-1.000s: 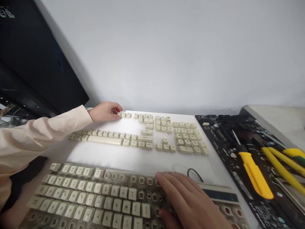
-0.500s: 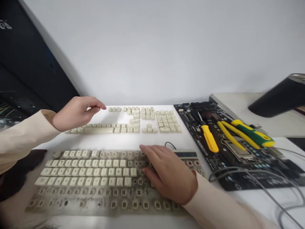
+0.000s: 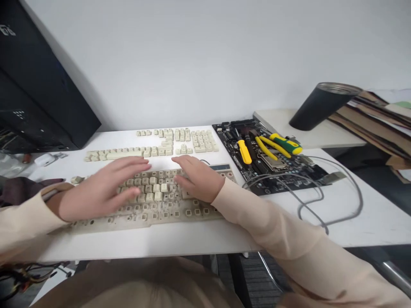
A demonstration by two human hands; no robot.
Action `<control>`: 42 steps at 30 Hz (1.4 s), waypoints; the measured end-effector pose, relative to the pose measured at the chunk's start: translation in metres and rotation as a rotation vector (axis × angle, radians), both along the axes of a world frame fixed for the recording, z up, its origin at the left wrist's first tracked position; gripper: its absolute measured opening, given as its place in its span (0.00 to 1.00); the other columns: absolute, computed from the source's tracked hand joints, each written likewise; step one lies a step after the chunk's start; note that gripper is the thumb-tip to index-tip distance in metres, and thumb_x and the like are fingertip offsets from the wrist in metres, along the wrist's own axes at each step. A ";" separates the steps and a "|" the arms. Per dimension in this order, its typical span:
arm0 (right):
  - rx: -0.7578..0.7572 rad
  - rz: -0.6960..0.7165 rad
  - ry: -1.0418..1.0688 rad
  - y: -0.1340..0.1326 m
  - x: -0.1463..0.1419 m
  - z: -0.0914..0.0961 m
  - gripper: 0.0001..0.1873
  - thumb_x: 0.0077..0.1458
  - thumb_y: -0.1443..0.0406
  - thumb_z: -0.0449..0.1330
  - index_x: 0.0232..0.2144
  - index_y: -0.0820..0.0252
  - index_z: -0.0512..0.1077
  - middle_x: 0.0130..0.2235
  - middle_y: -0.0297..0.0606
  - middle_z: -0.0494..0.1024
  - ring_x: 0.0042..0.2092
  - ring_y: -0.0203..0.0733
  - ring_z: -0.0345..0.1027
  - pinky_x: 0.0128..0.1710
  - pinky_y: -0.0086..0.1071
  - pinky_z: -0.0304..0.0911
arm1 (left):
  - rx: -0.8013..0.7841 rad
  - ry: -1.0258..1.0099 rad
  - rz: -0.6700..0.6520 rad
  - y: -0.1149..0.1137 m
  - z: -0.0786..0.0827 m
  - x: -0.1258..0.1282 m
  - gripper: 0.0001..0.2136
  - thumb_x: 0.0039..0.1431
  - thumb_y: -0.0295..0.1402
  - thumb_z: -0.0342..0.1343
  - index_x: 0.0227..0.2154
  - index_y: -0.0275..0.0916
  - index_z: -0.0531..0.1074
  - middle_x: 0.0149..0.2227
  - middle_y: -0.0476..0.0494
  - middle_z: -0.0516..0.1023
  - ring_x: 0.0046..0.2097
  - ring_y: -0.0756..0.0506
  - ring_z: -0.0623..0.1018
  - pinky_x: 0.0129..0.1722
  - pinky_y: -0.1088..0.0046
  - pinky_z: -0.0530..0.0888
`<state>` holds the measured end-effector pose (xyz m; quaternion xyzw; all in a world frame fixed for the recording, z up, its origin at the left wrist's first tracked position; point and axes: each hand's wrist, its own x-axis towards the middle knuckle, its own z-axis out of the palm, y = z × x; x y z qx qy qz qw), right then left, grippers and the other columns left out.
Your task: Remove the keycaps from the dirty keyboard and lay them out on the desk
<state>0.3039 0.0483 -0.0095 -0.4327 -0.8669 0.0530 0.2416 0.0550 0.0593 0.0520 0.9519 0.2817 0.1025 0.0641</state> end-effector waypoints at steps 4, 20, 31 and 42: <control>0.036 -0.010 0.019 0.002 0.003 0.000 0.21 0.59 0.62 0.46 0.52 0.67 0.59 0.52 0.51 0.68 0.54 0.49 0.61 0.53 0.49 0.61 | -0.002 0.190 -0.234 -0.022 -0.026 0.008 0.34 0.56 0.50 0.48 0.62 0.44 0.49 0.66 0.36 0.44 0.65 0.31 0.46 0.61 0.46 0.46; 0.030 0.050 -0.010 -0.007 0.010 0.014 0.19 0.61 0.62 0.47 0.51 0.68 0.61 0.52 0.47 0.68 0.55 0.45 0.60 0.54 0.43 0.59 | -0.151 0.149 -0.405 -0.033 -0.054 0.003 0.36 0.52 0.52 0.50 0.62 0.50 0.47 0.64 0.41 0.49 0.63 0.31 0.55 0.62 0.46 0.46; 0.055 0.055 -0.021 -0.009 0.008 0.000 0.19 0.60 0.64 0.48 0.50 0.71 0.63 0.50 0.53 0.69 0.52 0.50 0.62 0.49 0.45 0.62 | 0.005 0.153 -0.301 -0.042 -0.054 0.007 0.33 0.47 0.55 0.54 0.56 0.51 0.61 0.62 0.45 0.58 0.62 0.39 0.59 0.62 0.59 0.40; 0.032 0.040 -0.073 -0.011 0.006 0.001 0.19 0.59 0.65 0.48 0.50 0.72 0.63 0.49 0.53 0.70 0.50 0.50 0.64 0.48 0.45 0.63 | -0.114 0.056 -0.292 -0.044 -0.059 0.011 0.32 0.43 0.52 0.60 0.53 0.48 0.66 0.60 0.42 0.63 0.60 0.34 0.62 0.61 0.52 0.47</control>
